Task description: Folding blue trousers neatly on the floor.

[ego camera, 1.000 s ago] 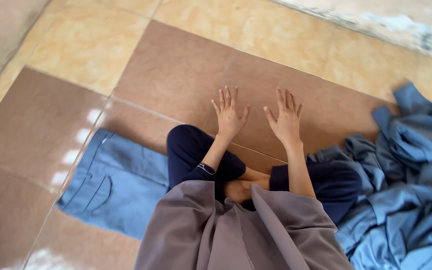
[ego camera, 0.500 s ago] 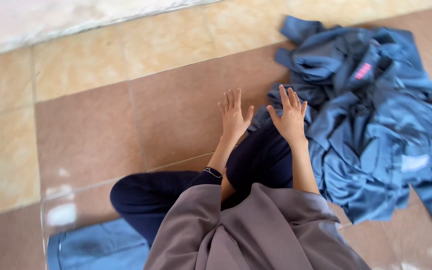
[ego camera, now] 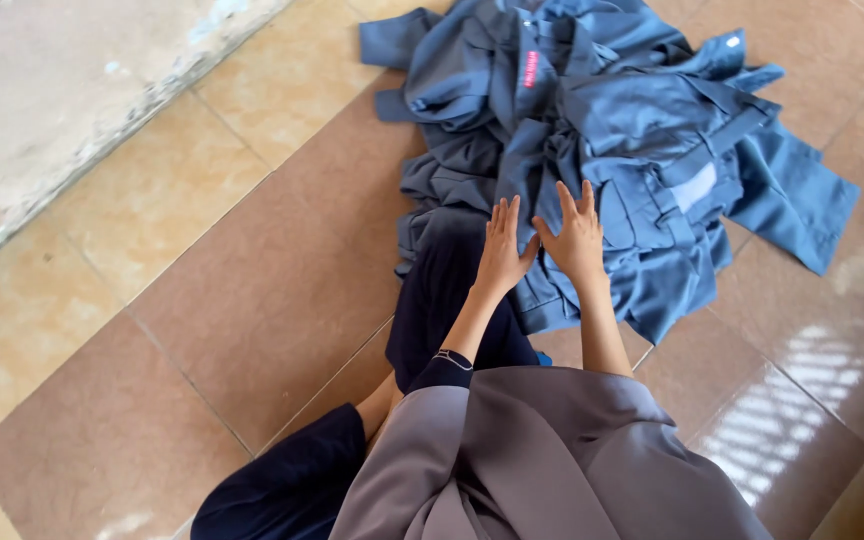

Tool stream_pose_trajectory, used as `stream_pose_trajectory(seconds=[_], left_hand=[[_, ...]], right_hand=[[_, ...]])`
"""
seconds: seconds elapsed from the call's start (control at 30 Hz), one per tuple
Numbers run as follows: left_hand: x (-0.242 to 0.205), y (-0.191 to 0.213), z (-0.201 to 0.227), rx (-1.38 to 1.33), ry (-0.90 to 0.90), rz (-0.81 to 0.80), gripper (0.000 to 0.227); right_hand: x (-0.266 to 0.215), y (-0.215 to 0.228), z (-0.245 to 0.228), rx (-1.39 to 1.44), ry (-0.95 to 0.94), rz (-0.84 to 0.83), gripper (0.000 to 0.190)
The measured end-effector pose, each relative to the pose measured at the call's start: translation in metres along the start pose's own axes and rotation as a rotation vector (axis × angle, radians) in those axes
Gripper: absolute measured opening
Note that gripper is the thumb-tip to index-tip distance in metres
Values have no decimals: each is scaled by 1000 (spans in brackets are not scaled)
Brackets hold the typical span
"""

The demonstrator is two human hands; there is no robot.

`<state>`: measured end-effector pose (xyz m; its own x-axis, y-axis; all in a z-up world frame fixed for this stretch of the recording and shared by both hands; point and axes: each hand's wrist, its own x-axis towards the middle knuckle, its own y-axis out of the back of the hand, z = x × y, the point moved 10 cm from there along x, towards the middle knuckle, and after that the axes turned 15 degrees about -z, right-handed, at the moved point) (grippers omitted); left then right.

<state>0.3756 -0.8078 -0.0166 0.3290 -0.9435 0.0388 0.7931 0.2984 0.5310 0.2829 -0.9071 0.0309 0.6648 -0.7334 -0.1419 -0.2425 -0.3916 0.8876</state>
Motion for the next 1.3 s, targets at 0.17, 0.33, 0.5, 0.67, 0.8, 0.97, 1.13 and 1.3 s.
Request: stream_pose_trajectory(seconds=[0.17,0.33,0.5,0.67,0.8,0.97,1.13,1.3], left_hand=[[4,-38,-14,48,8,-106,78],[2,-37,-24,59,58,-191,76],[-4,-13,-30,-429,101,-111,69],[1,-12,-55,-1052,-24,33,61],[2,-8,-31,-1313,-82,-96,87],[13,-75,-175,-1606,-60,-22,51],[11,-91,-242,-1803,7,57,40],[-6,-51,-192,-1964,96,289,52]], right_hand=[[-11,0,34,141,-96,118,94],[11,-29,75,245,-163,154,96],[17,-16,81,78,-188,241,22],[2,-5,46,115,-57,200,20],[-16,6,-28,125,225,116,22],[-21,-27,-91,128,456,-6,24],[-32,-15,-127,331,640,-255,27],[-31,28,-84,1224,673,-328,36]])
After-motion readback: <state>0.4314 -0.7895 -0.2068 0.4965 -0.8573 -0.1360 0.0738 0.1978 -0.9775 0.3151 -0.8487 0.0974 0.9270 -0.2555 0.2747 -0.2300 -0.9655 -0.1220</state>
